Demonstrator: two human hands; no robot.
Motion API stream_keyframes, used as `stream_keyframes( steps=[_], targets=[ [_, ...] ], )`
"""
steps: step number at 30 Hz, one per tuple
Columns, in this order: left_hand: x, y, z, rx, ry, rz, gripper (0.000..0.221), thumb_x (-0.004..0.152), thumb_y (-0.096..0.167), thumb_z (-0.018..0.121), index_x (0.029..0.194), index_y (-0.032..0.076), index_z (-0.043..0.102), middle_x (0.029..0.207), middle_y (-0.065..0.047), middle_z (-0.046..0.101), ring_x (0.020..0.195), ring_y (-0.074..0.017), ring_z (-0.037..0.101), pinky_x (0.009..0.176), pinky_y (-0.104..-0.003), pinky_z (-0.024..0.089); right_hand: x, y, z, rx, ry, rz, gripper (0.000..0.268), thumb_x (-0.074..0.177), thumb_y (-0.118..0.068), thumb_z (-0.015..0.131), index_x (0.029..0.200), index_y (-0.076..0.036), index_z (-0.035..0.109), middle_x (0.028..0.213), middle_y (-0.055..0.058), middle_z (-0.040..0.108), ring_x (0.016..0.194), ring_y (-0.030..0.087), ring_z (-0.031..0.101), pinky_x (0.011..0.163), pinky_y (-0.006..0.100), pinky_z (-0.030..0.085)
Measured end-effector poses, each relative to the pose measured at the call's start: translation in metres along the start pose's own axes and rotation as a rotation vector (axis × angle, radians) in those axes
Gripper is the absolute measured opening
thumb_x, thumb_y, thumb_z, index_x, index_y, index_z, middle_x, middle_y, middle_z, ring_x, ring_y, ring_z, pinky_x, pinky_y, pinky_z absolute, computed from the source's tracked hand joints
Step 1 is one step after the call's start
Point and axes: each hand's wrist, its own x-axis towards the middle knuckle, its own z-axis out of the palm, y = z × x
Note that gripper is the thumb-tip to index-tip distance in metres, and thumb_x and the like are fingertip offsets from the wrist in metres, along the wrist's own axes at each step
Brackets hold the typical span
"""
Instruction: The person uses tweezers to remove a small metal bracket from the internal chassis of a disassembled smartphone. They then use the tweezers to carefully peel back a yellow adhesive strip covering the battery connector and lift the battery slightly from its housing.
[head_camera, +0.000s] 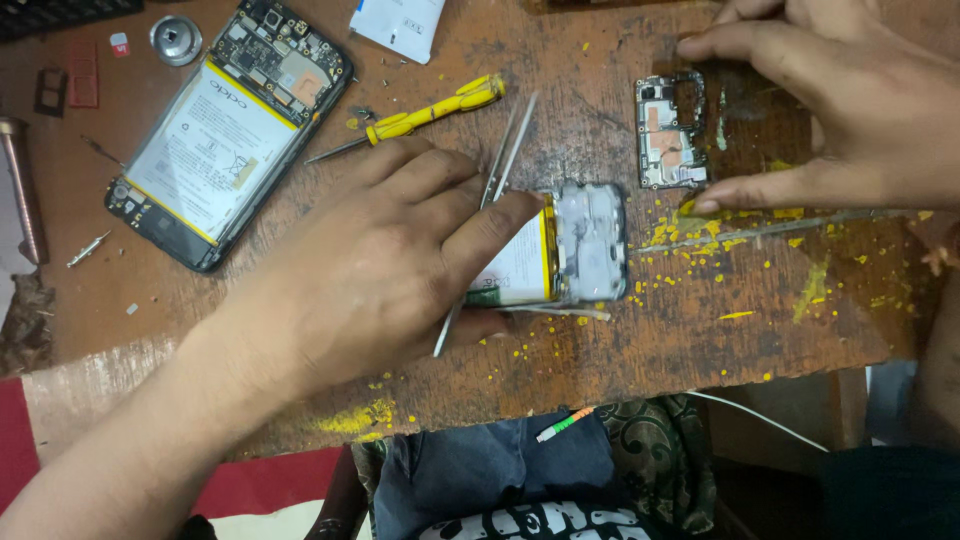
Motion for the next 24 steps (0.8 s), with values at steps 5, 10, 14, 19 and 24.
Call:
stream_keyframes(
  steps=[5,10,14,19,24],
  targets=[
    [-0.003,-0.005,-0.004,-0.141,-0.008,-0.002,0.080,0.071,0.037,0.082,0.140,0.003,0.056,0.127,-0.021,0.066,0.128,-0.0377,0.055,0.107,-0.050,0.041,-0.002,-0.002,-0.009,0.072,0.020,-0.105,0.085,0.058,-0.048,0.085,0.125,0.000,0.067,0.118,0.019,0.058,0.109,0.029,0.059,0.085,0.038,0.056],
    [-0.002,-0.006,-0.012,-0.128,-0.016,0.029,0.080,0.066,0.014,0.078,0.142,0.004,0.053,0.135,-0.022,0.064,0.136,-0.0388,0.053,0.114,-0.048,0.040,-0.008,-0.005,-0.011,0.182,0.084,-0.221,0.063,0.067,-0.042,0.083,0.118,-0.007,0.071,0.110,0.012,0.067,0.103,0.025,0.065,0.084,0.038,0.055],
    [-0.013,-0.002,-0.031,-0.112,0.056,-0.032,0.072,0.072,0.022,0.081,0.136,0.001,0.057,0.129,-0.019,0.067,0.128,-0.0384,0.058,0.107,-0.048,0.044,-0.014,-0.027,-0.008,0.211,0.062,-0.169,0.061,0.074,-0.044,0.083,0.121,-0.007,0.071,0.107,0.011,0.070,0.098,0.021,0.066,0.079,0.036,0.056],
    [-0.056,0.049,-0.037,0.108,0.218,-0.372,0.055,0.090,0.036,0.084,0.123,-0.002,0.063,0.107,-0.018,0.073,0.112,-0.0358,0.064,0.090,-0.048,0.049,-0.032,-0.098,-0.021,0.006,0.144,0.050,0.073,0.069,-0.056,0.080,0.124,-0.008,0.072,0.111,0.009,0.068,0.100,0.026,0.062,0.085,0.041,0.053],
    [-0.071,0.091,0.011,0.204,0.333,-0.597,0.085,0.087,0.060,0.077,0.131,-0.010,0.059,0.109,-0.026,0.069,0.117,-0.0431,0.061,0.092,-0.049,0.047,-0.023,-0.161,-0.015,0.060,0.201,0.293,0.083,0.066,-0.052,0.085,0.130,-0.003,0.068,0.121,0.013,0.060,0.108,0.033,0.051,0.091,0.045,0.049]
  ],
)
